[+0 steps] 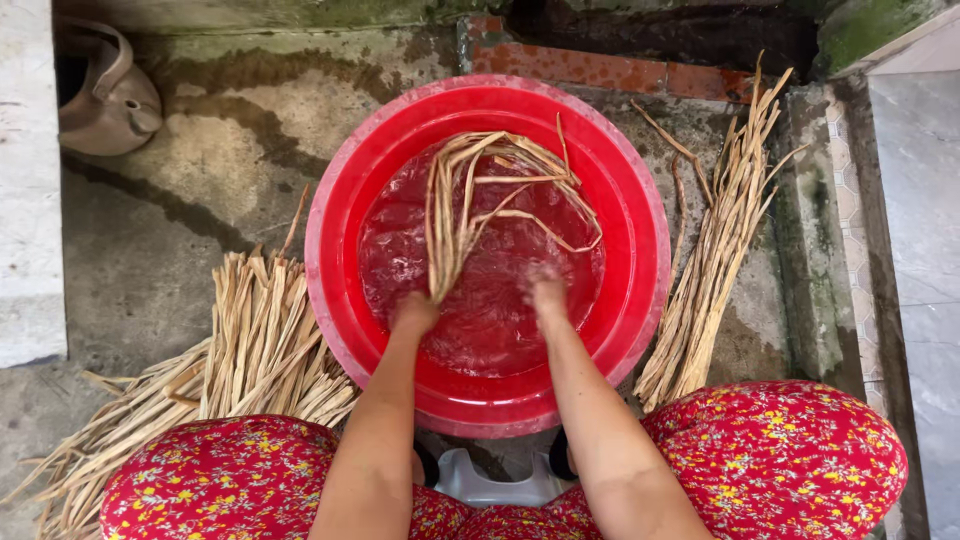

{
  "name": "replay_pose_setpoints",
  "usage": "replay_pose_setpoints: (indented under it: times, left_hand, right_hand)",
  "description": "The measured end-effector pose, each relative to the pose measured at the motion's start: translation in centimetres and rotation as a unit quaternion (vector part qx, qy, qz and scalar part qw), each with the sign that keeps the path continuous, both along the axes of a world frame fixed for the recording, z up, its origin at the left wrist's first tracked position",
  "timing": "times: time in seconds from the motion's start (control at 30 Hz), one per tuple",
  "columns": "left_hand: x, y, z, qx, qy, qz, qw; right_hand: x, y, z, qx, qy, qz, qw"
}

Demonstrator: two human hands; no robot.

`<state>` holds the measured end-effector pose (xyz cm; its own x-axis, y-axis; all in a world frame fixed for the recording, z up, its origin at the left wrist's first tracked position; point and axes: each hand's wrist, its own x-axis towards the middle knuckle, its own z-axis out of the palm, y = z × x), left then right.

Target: The person sits at a red basin of water and washes bundles of dried plant stalks, dipping and swishing each bundle in the water and working it by hand. Washed bundles are placed on the wet concrete floor beside the basin, with unwashed bundles stacked on both sides.

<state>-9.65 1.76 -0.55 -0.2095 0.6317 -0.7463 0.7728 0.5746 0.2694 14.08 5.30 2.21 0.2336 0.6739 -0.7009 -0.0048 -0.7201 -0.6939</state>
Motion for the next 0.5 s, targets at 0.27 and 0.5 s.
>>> replay_pose_setpoints:
  times: [0.27, 0.5]
  left_hand:
    - [2.8, -0.8, -0.9, 0.067, 0.026, 0.119, 0.990]
    - [9.2, -5.3, -1.8, 0.047, -0.122, -0.321, 0.938]
  right_hand:
    - [-1.5, -1.3, -0.8, 0.135, -0.153, -0.011, 0.979]
    - [-5.4, -3.9, 0.5, 0.084, -0.017, 0.299, 0.950]
